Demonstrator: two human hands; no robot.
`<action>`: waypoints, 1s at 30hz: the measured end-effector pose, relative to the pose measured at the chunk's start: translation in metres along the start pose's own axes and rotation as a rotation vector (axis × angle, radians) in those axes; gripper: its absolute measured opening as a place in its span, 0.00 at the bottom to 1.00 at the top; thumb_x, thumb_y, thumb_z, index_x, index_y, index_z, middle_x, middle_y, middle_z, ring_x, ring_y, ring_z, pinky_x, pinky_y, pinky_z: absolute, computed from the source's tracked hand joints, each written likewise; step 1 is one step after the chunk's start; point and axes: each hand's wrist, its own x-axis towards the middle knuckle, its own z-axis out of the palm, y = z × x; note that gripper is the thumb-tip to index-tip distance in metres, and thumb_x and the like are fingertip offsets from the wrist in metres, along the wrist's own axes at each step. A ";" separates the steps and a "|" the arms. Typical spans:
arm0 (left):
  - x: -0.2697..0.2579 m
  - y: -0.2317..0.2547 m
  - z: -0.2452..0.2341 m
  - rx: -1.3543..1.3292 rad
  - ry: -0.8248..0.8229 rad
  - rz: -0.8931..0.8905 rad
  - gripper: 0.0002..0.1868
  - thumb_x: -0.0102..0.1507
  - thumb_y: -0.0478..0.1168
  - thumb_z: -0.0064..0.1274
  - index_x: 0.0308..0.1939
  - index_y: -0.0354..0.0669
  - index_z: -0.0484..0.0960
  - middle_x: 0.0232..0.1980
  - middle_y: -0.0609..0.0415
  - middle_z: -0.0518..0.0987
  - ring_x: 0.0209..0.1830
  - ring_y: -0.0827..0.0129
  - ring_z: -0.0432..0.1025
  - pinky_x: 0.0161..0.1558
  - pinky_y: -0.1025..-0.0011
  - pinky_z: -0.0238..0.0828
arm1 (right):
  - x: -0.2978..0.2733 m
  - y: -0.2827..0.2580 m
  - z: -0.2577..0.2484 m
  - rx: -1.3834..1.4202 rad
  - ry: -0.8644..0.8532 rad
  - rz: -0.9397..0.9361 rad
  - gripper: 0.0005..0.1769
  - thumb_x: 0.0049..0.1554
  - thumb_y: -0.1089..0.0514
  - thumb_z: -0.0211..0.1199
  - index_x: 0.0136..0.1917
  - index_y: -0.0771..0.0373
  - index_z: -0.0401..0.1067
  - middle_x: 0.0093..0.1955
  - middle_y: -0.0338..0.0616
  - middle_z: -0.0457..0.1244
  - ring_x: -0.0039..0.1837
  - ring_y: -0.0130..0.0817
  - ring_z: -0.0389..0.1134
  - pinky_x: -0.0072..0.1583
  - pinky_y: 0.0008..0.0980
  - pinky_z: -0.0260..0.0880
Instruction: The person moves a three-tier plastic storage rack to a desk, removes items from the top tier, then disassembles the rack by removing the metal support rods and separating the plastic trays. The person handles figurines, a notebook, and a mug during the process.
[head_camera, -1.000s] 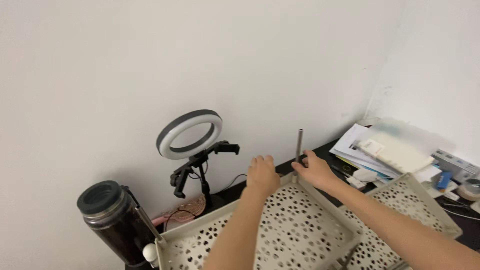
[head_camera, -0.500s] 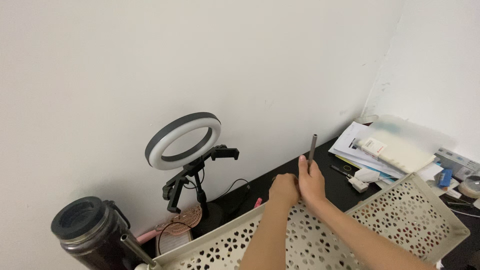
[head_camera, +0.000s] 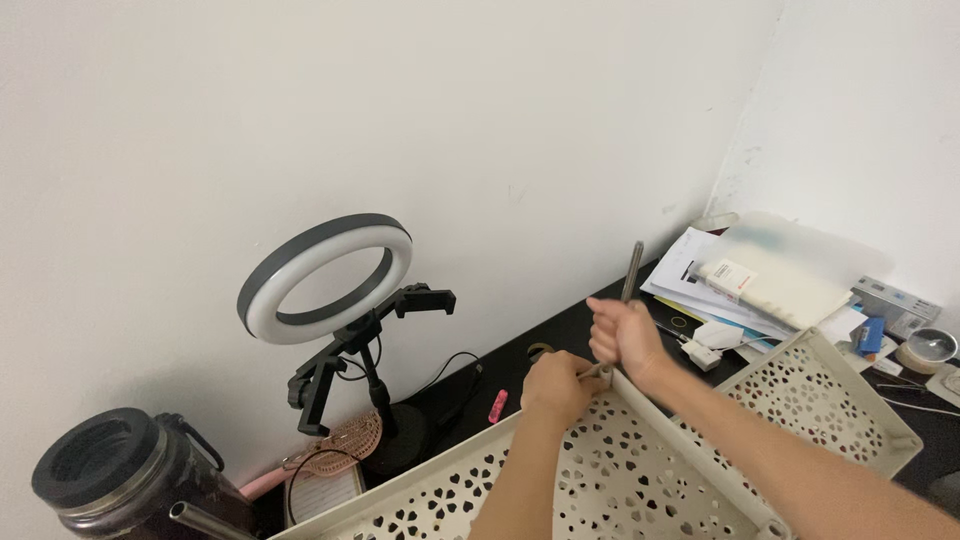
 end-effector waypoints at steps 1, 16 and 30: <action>0.000 0.000 0.001 -0.019 -0.012 -0.038 0.15 0.58 0.54 0.62 0.43 0.53 0.89 0.36 0.52 0.86 0.36 0.64 0.82 0.44 0.63 0.78 | 0.002 -0.010 -0.001 -0.044 -0.048 -0.019 0.33 0.62 0.55 0.56 0.21 0.48 0.43 0.18 0.30 0.40 0.21 0.26 0.37 0.26 0.31 0.36; 0.048 0.051 -0.018 -0.338 0.221 0.311 0.17 0.56 0.42 0.55 0.46 0.37 0.83 0.41 0.45 0.86 0.43 0.55 0.82 0.47 0.63 0.78 | -0.045 -0.042 -0.030 -0.440 0.023 0.018 0.19 0.67 0.46 0.42 0.42 0.59 0.64 0.34 0.34 0.55 0.35 0.25 0.54 0.38 0.29 0.57; 0.048 0.199 0.162 0.226 -0.142 0.399 0.16 0.54 0.42 0.63 0.43 0.41 0.85 0.51 0.42 0.82 0.53 0.50 0.77 0.52 0.55 0.77 | -0.136 0.007 -0.272 -0.716 0.360 0.372 0.15 0.62 0.52 0.61 0.56 0.64 0.74 0.43 0.46 0.71 0.46 0.36 0.74 0.53 0.34 0.78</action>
